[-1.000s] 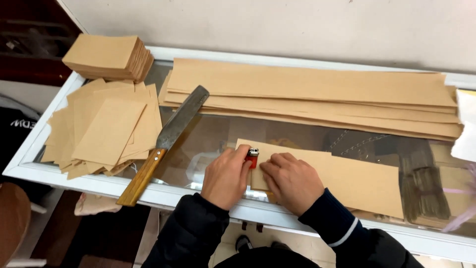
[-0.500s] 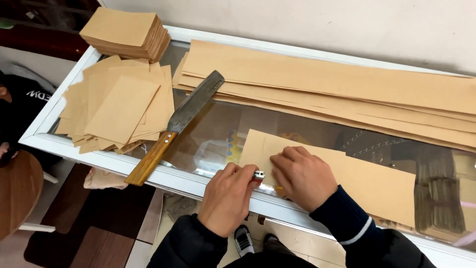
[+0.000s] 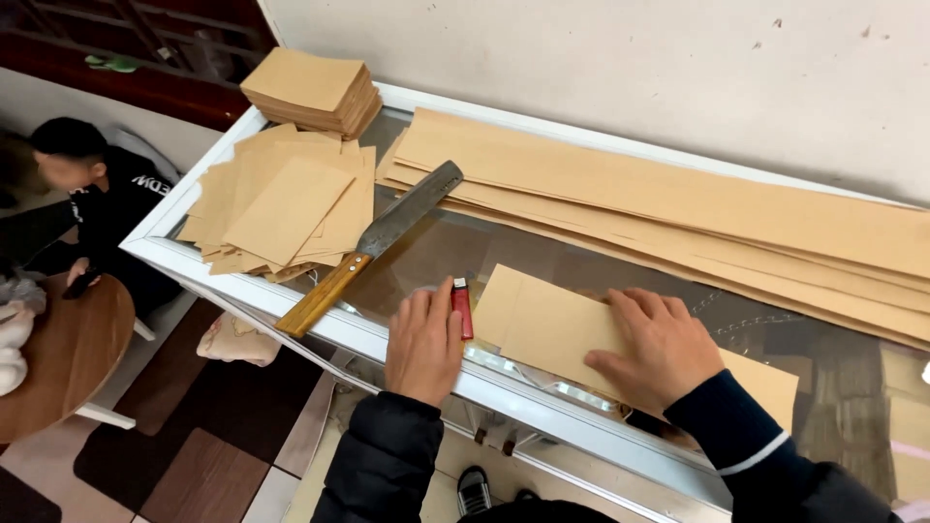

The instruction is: Folding and cutting long strips of brown paper to create bags or envelopes on a glass workbench.

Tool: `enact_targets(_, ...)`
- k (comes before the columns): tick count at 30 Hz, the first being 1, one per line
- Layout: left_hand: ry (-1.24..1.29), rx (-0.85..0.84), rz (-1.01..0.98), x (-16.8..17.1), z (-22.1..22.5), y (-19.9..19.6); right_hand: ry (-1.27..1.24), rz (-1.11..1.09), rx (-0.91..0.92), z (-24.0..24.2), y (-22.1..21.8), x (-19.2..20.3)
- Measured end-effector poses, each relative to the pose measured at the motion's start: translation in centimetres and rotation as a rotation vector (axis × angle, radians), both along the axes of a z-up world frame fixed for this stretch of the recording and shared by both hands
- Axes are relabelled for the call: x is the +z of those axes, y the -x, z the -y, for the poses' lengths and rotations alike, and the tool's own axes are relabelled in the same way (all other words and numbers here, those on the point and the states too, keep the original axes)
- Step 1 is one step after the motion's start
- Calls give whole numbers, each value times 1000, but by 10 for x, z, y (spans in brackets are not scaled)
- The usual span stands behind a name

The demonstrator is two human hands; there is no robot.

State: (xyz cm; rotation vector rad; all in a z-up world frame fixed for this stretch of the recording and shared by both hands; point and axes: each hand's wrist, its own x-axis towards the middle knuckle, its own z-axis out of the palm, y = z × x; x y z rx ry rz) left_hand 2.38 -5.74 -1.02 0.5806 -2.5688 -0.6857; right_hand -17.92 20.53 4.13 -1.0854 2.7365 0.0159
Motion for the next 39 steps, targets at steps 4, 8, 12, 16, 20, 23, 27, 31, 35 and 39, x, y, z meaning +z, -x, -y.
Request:
enact_targets(4, 126, -15, 34, -15, 1, -3, -69, 4, 28, -7, 17, -14)
enact_targets(8, 219, 1, 33, -39, 7, 3, 5, 17, 35, -9, 37, -26)
enact_targets(12, 188, 17, 69, -28, 7, 3, 24, -46, 26, -14, 60, -45)
enact_targets(16, 167, 12, 91, -26, 5, 3, 170, 46, -148, -28, 58, -23)
enact_targets(20, 149, 5, 117, -17, 0, 0, 485, 262, -269, -37, 46, 6)
enact_targets(23, 159, 26, 106, -10, -3, 3, 766, 600, -323, -25, 6, 49)
enact_targets(27, -97, 52, -154, 2, -6, -6, 850, 772, -405, -5, -26, 50)
enact_targets(31, -947, 12, -498, 44, -6, -35, 980, 957, -403, 37, -52, 24)
enact_targets(35, -1143, 92, -586, 10, 28, -69, 927, 1063, -368, 95, -83, 13)
enact_targets(39, -981, 118, -528, 31, 70, -115, 874, 1089, -216, 126, -92, -26)
